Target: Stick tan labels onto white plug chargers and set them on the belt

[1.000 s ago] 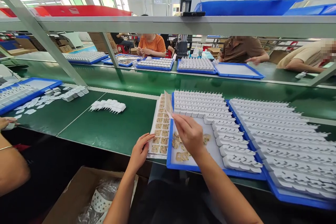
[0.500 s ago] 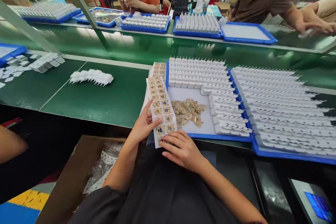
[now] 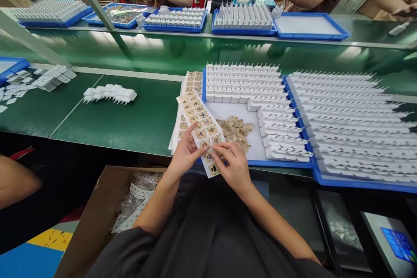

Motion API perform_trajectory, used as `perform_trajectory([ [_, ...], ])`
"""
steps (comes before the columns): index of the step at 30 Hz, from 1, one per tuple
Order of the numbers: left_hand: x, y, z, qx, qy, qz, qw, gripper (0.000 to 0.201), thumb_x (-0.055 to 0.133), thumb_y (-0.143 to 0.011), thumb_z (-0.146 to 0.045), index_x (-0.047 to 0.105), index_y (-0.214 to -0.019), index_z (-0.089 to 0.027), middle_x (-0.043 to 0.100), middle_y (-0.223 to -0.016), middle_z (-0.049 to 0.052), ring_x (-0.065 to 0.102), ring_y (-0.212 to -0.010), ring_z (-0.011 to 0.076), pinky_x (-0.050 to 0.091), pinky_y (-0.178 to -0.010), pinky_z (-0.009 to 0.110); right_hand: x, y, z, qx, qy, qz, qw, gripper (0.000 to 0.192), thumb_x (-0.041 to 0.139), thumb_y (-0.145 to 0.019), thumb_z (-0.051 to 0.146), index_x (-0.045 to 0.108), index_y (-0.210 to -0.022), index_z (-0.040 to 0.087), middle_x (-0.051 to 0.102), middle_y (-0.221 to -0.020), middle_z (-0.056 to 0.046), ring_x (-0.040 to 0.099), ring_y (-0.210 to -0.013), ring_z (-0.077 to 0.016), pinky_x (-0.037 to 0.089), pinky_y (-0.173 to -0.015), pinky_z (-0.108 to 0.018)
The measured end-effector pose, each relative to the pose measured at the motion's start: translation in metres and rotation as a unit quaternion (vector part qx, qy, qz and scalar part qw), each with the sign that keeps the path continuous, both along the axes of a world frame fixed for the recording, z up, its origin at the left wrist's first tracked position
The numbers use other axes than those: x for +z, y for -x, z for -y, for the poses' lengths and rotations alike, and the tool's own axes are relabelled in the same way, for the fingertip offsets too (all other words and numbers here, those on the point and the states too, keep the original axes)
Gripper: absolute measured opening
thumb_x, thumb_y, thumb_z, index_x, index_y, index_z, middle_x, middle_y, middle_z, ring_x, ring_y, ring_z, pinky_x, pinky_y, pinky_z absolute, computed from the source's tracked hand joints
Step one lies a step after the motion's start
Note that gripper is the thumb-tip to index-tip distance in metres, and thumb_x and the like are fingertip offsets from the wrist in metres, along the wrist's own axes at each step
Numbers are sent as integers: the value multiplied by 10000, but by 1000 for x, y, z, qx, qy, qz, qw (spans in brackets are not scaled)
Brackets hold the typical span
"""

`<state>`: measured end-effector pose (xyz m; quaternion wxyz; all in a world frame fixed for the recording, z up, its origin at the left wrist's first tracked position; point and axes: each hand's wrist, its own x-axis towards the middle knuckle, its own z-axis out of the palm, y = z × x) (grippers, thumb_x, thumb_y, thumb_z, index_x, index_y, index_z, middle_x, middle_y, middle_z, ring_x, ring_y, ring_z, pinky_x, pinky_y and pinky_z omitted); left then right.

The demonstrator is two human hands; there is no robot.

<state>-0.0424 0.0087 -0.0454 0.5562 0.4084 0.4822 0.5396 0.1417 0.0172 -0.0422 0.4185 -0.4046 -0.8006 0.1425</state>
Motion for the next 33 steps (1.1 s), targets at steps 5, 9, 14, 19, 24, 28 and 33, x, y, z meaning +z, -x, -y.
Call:
perform_trajectory([
  [5,-1,-1,-4,-13,-4,-8,1000,1029,844,-770,-437,247,-1585,-244,620,-1428,168,704,-1182,304,580,-1017,447,0,0,-1,6,37,-21,999,97,618,-976,235,714,-991,233,709,-989,-76,651,-939,-245,523,-866,-414],
  [9,-1,1,-9,-8,-2,-21,1000,1028,840,-757,-449,264,-1581,-231,623,-1411,169,715,-1143,292,582,-991,430,2,-6,-5,68,42,-32,996,101,596,-982,219,690,-946,229,705,-973,-70,645,-923,-235,512,-876,-410],
  [14,12,10,-14,-6,21,-242,970,806,767,-799,-456,463,-1506,-216,740,-1127,110,735,-900,267,581,-794,357,6,-25,-11,119,111,-152,975,54,618,-965,233,660,-932,238,702,-969,-61,671,-934,-221,545,-850,-383],
  [19,34,26,-21,-31,12,-507,861,697,726,-823,-504,567,-1449,-243,705,-682,4,671,-648,243,468,-637,281,1,-34,-22,93,128,-175,972,51,611,-958,247,647,-924,231,715,-902,-51,675,-861,-209,559,-783,-360],
  [24,54,50,-53,-164,5,-490,856,585,712,-808,-576,700,-1297,-256,639,-494,-37,601,-456,199,395,-503,258,1,-34,-24,105,120,-149,976,61,607,-962,245,641,-913,229,722,-931,-57,692,-917,-216,570,-834,-373],
  [28,62,47,-109,-78,-33,-539,838,531,636,-886,-540,683,-1305,-218,716,-680,17,660,-604,219,498,-671,296,0,-36,-24,112,120,-169,972,67,606,-966,247,644,-915,224,717,-920,-55,694,-886,-201,580,-777,-336],
  [33,45,18,-178,37,-173,-649,740,580,775,-782,-261,606,-1326,-154,546,-1412,201,487,-1328,409,429,-1066,513,-3,-38,-23,93,124,-171,973,78,605,-970,260,660,-931,220,719,-878,-41,694,-824,-189,578,-751,-322],
])
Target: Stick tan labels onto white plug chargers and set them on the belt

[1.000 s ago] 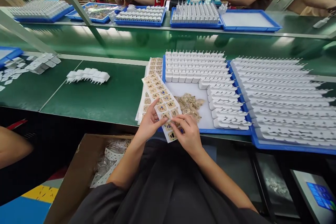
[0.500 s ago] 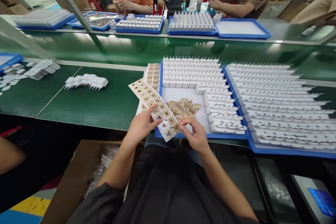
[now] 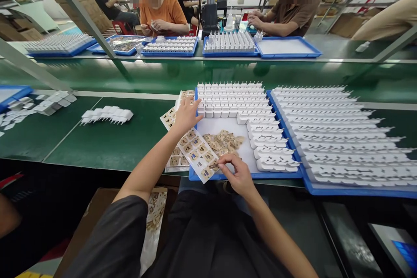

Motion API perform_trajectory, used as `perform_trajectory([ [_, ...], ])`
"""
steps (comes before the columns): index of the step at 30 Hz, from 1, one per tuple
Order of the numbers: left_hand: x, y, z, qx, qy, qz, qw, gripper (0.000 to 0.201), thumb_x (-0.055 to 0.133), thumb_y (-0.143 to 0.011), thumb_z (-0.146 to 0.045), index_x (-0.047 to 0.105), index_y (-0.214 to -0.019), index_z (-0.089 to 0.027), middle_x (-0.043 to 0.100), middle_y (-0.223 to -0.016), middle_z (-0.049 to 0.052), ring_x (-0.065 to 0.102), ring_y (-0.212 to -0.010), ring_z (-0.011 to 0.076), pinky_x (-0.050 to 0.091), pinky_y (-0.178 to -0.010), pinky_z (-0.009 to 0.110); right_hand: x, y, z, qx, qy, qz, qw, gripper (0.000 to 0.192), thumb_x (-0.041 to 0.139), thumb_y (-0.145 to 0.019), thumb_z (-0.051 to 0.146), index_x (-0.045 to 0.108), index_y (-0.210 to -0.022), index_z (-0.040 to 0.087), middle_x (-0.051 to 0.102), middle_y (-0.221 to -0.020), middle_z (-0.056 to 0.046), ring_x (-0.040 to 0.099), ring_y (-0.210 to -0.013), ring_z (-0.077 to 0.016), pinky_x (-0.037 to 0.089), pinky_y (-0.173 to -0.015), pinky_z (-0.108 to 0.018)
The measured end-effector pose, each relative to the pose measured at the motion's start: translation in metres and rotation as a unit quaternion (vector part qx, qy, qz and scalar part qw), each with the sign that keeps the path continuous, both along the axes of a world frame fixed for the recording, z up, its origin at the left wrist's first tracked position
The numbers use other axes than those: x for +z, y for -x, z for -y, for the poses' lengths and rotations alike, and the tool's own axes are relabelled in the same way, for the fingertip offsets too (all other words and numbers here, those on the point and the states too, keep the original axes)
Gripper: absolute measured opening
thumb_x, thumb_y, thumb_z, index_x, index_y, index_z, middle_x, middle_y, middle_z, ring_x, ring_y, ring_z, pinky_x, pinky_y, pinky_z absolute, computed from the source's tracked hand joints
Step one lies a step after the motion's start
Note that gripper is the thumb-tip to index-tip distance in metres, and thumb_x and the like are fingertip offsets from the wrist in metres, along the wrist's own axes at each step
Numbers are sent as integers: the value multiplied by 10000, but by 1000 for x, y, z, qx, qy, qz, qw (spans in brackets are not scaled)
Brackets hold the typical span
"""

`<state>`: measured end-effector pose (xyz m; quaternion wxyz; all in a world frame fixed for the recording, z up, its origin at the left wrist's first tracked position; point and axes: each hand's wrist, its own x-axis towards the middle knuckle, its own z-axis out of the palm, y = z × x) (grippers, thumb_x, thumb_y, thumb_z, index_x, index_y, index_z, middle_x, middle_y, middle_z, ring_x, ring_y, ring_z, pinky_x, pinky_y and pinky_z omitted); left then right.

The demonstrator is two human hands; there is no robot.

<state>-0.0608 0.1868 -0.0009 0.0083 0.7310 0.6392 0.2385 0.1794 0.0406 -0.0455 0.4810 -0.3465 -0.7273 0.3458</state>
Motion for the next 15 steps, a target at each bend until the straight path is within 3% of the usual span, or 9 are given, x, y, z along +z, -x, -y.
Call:
perform_trajectory([
  [2,-6,-4,-13,-13,-11,-10,1000,435,782,-750,-185,656,-1163,-138,478,-1466,209,421,-1374,432,377,-1111,558,0,0,1,-7,-2,-3,1000,82,605,-969,261,657,-921,220,718,-891,-46,696,-847,-194,577,-768,-329],
  [5,-6,0,-9,-34,-19,33,999,240,747,-760,-152,637,-973,-151,550,-1347,183,476,-1305,388,379,-1107,552,0,-1,1,-15,-6,-16,1000,90,608,-968,264,648,-901,221,713,-932,-58,692,-921,-206,572,-816,-347],
  [8,-1,7,22,-45,19,203,978,271,765,-785,-276,590,-971,-185,650,-1087,97,608,-1080,284,490,-984,456,-3,-1,-1,-14,26,-44,999,105,601,-976,292,656,-918,224,708,-924,-59,688,-903,-205,573,-815,-352],
  [10,1,4,53,-49,66,385,919,422,812,-760,-393,562,-1042,-204,663,-1002,47,656,-919,216,542,-852,365,-3,1,-1,-10,69,-80,994,107,623,-967,317,669,-928,228,703,-900,-51,683,-861,-196,576,-796,-341],
  [13,0,-15,103,-73,123,613,777,561,844,-735,-449,537,-1149,-226,669,-923,6,673,-821,163,558,-745,277,8,7,0,14,134,-153,979,79,684,-932,317,683,-923,239,695,-876,-33,675,-839,-178,573,-785,-312],
  [15,-5,-32,128,-85,155,693,698,632,855,-728,-457,541,-1236,-254,691,-984,14,693,-834,162,579,-723,270,20,11,3,45,154,-192,968,59,710,-916,299,691,-925,245,693,-870,-27,671,-838,-174,566,-784,-305],
])
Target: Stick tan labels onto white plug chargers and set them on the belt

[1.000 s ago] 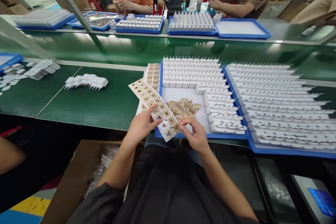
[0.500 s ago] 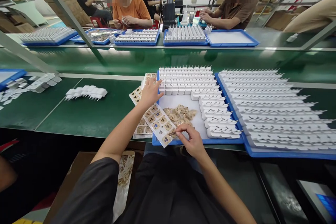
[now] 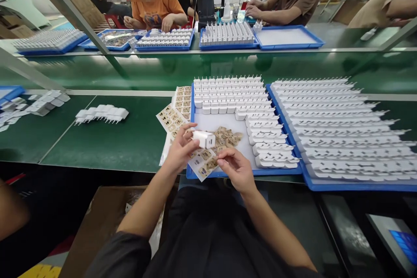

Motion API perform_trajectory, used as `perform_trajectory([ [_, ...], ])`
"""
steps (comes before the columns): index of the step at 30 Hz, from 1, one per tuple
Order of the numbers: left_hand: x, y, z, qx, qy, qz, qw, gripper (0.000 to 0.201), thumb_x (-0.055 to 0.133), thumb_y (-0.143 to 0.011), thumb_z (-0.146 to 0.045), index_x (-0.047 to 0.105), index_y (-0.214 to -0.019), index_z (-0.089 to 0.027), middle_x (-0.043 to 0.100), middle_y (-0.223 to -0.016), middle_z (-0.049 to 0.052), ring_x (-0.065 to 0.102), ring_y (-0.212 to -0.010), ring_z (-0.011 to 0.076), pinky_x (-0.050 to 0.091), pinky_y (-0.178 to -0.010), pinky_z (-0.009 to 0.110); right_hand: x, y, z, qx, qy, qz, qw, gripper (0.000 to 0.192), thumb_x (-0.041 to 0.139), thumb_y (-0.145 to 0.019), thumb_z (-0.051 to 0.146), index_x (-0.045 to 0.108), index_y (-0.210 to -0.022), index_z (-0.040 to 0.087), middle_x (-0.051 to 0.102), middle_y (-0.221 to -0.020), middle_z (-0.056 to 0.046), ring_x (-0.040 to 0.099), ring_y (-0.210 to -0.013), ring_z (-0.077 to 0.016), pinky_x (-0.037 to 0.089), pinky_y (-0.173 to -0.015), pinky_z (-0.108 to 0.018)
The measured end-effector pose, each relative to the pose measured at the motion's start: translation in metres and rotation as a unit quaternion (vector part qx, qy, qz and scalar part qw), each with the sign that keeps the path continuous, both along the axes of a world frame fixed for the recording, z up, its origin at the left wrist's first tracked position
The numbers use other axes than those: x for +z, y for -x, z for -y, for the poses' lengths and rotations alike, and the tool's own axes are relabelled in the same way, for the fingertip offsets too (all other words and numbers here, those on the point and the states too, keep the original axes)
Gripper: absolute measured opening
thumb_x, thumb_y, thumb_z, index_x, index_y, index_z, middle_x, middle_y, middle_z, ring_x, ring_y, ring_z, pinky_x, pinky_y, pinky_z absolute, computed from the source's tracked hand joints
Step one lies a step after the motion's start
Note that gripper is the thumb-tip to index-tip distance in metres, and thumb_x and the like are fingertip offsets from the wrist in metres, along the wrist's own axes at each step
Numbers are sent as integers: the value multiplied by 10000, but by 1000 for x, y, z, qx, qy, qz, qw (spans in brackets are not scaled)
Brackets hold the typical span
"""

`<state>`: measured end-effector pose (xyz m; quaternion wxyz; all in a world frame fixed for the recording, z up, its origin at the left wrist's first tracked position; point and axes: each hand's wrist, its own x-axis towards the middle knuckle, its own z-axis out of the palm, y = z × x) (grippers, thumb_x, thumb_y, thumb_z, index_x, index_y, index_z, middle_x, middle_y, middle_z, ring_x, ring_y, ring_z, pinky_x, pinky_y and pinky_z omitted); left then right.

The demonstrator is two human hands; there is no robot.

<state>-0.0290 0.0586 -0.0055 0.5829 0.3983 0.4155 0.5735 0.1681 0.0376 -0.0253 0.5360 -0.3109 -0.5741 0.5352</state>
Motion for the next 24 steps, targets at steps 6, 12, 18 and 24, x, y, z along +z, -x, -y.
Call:
perform_trajectory([
  [6,-24,-25,31,2,-42,-32,999,327,727,-876,-472,742,-1094,-229,683,-1324,94,631,-1268,294,567,-1017,408,26,1,7,12,4,-51,999,24,725,-903,267,711,-907,248,676,-836,-14,642,-790,-160,546,-749,-294],
  [12,-38,-19,38,-15,-133,-153,979,532,731,-899,-315,593,-1412,-300,641,-1427,87,649,-1268,265,577,-1031,392,19,-2,9,21,40,-26,999,69,730,-894,296,703,-892,233,676,-836,-13,638,-770,-155,546,-731,-289],
  [18,-36,-22,45,58,-199,-234,950,421,787,-845,-249,675,-1249,-279,708,-1302,89,676,-1219,248,647,-852,311,19,-6,13,13,25,12,1000,15,710,-901,250,704,-913,244,676,-854,-7,633,-807,-160,524,-769,-297],
  [24,-26,-23,52,66,-248,-320,912,448,803,-827,-233,667,-1251,-278,706,-1270,88,680,-1173,227,639,-798,280,27,-5,8,-73,42,21,996,21,701,-897,252,689,-912,242,685,-911,-17,644,-900,-186,510,-861,-333],
])
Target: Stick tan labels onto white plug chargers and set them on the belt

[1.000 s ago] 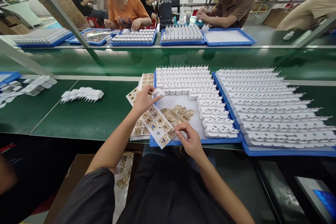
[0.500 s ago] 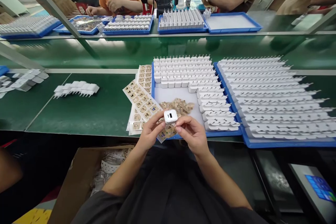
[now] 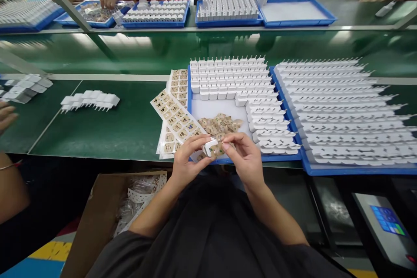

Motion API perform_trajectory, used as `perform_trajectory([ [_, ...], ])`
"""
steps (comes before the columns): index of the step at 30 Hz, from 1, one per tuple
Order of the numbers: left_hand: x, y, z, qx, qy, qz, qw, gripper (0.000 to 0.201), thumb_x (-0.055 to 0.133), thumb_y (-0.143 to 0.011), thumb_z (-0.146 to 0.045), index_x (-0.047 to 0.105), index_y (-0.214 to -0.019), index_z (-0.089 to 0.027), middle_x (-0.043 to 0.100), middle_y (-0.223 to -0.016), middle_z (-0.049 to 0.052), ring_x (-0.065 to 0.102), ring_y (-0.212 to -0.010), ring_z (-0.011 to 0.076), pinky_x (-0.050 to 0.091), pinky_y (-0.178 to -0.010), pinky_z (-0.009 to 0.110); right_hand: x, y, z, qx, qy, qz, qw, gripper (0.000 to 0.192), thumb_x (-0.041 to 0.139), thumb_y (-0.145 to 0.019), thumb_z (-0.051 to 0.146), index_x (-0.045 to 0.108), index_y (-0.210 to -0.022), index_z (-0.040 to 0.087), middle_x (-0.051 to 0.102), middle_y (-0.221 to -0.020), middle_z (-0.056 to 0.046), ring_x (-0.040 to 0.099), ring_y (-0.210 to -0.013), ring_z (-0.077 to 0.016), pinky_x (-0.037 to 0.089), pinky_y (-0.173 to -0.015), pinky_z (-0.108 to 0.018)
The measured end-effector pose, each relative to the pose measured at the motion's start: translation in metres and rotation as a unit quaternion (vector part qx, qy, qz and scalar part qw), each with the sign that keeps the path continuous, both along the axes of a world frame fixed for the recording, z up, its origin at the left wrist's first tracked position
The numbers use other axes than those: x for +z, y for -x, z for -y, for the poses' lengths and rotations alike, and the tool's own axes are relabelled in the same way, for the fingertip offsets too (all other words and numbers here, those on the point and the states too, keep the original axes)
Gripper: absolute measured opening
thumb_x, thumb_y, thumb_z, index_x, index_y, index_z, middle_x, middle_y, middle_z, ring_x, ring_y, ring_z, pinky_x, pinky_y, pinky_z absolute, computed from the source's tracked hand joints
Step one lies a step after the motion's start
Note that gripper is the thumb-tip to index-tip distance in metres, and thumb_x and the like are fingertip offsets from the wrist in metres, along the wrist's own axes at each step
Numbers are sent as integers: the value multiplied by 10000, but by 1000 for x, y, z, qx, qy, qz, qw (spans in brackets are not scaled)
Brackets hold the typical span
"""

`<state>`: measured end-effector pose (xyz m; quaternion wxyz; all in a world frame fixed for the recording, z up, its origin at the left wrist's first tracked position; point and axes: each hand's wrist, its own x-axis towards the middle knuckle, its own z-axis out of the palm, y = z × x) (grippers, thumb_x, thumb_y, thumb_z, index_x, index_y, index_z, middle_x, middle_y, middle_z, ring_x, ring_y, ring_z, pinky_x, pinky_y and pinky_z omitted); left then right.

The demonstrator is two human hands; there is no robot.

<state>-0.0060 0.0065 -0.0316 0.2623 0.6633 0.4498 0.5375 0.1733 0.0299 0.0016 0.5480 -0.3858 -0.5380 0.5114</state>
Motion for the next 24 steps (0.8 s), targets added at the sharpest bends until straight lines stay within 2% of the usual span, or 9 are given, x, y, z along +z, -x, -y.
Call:
perform_trajectory([
  [3,4,-1,0,5,-7,-22,1000,450,810,-821,-232,668,-1246,-274,708,-1251,90,687,-1148,228,637,-813,300,1,3,-1,2,17,2,1000,21,700,-896,254,688,-908,242,683,-899,-10,645,-892,-183,509,-852,-327],
  [14,7,-1,-1,18,-27,-51,998,396,791,-845,-284,666,-1220,-255,722,-1214,91,698,-1132,235,633,-836,334,0,6,0,-5,12,11,1000,27,703,-890,255,697,-912,242,697,-906,-7,656,-893,-180,522,-862,-324],
  [24,5,0,1,22,-27,-59,998,412,788,-852,-282,660,-1244,-264,704,-1239,98,691,-1132,235,619,-895,364,-4,13,5,-52,-53,100,992,70,706,-911,279,661,-954,247,685,-903,-24,659,-872,-192,551,-845,-365],
])
